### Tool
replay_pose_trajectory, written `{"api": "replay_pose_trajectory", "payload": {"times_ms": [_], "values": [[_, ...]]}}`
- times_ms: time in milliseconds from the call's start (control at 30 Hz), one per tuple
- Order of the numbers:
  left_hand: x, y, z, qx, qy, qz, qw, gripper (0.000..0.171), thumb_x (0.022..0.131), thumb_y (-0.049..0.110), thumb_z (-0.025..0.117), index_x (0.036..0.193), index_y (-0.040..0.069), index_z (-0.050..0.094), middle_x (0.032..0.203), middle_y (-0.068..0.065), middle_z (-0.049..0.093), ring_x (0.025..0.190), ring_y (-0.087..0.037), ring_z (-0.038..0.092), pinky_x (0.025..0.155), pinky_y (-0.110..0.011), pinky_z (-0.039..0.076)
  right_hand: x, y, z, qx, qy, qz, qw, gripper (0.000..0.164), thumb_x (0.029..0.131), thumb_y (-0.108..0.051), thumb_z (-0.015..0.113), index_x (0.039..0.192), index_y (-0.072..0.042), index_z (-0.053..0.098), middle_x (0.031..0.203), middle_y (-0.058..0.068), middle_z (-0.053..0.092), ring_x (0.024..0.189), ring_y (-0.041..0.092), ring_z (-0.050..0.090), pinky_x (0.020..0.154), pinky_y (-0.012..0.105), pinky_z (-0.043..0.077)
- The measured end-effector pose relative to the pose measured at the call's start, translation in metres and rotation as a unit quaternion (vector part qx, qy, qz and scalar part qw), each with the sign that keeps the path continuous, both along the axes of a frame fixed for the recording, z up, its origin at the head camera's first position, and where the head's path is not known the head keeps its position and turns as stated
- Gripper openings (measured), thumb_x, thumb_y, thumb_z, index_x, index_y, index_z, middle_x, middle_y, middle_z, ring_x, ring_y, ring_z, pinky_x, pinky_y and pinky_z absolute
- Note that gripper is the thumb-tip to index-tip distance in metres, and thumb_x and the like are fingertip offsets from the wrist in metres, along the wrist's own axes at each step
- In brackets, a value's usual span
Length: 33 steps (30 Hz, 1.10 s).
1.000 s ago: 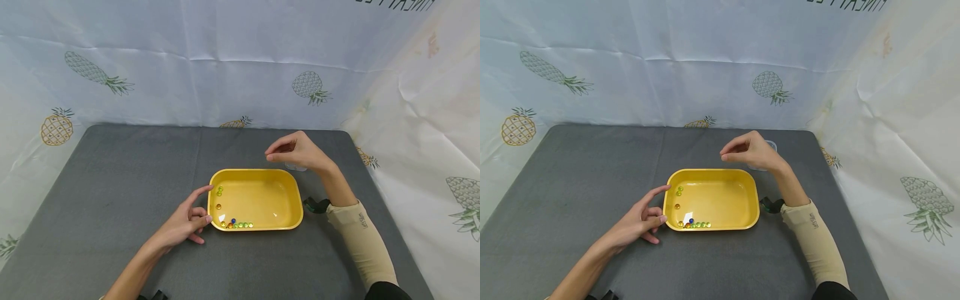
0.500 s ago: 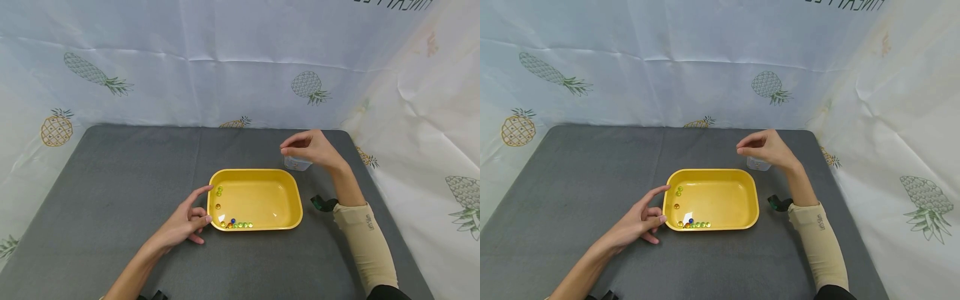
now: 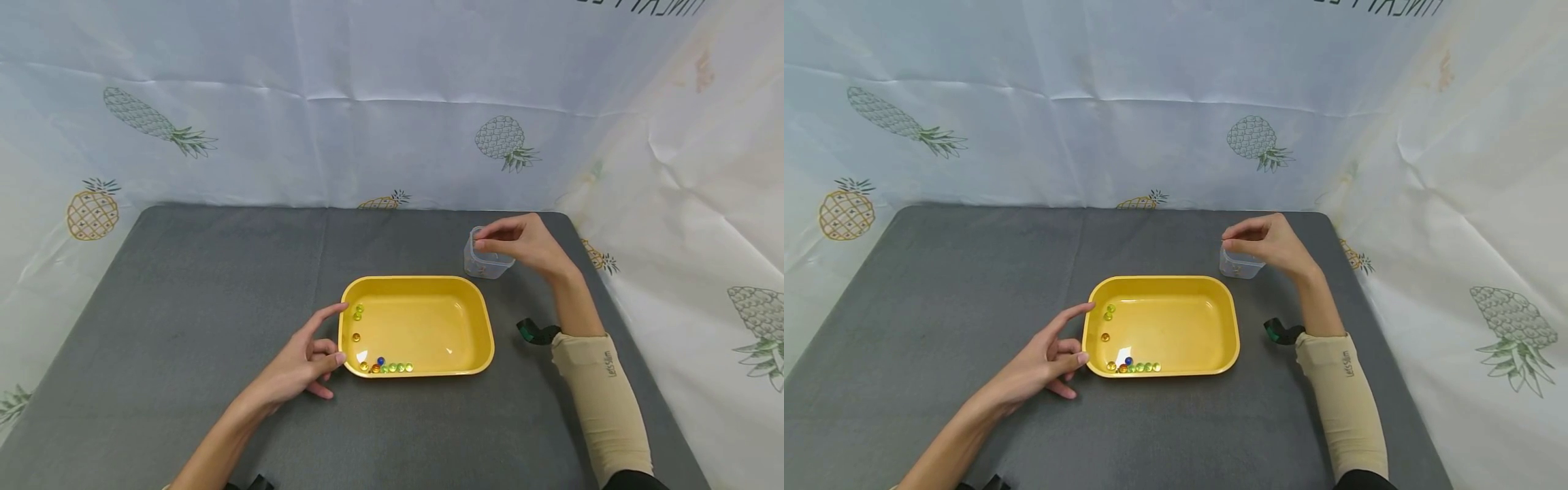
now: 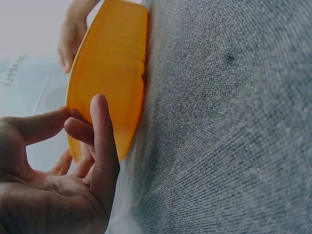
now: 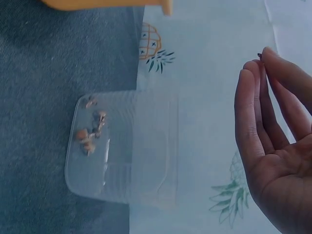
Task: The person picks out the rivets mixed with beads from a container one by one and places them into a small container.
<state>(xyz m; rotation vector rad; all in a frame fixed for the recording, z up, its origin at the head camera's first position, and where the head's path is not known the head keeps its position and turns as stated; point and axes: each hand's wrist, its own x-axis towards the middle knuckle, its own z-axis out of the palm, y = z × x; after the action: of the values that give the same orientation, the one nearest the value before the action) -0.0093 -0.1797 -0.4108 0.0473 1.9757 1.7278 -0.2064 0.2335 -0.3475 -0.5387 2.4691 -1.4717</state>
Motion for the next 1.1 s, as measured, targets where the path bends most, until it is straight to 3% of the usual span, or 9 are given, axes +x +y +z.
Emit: {"api": "replay_pose_trajectory", "payload": {"times_ms": [633, 1100], "values": [[0.000, 0.000, 0.000, 0.004, 0.004, -0.002, 1.0000, 0.080, 0.107, 0.010, 0.067, 0.171, 0.029, 0.023, 0.086, -0.004, 0.057, 0.071, -0.013, 0.055, 0.063, -0.047, 0.069, -0.005, 0.018, -0.005, 0.014, -0.005, -0.047, 0.999, 0.027, 0.096, -0.014, 0.084, 0.119, 0.001, 0.080, 0.101, -0.015, 0.081, 0.092, 0.010, 0.076, 0.084, 0.019, 0.063], [0.001, 0.000, -0.001, 0.009, 0.012, -0.007, 0.9999, 0.080, 0.107, 0.011, 0.067, 0.171, 0.028, 0.022, 0.086, -0.005, 0.057, 0.071, -0.012, 0.054, 0.062, -0.047, 0.069, -0.012, 0.025, -0.018, 0.015, -0.003, -0.044, 0.999, 0.025, 0.099, -0.010, 0.080, 0.120, 0.003, 0.079, 0.099, -0.015, 0.081, 0.093, 0.009, 0.078, 0.089, 0.023, 0.065]]}}
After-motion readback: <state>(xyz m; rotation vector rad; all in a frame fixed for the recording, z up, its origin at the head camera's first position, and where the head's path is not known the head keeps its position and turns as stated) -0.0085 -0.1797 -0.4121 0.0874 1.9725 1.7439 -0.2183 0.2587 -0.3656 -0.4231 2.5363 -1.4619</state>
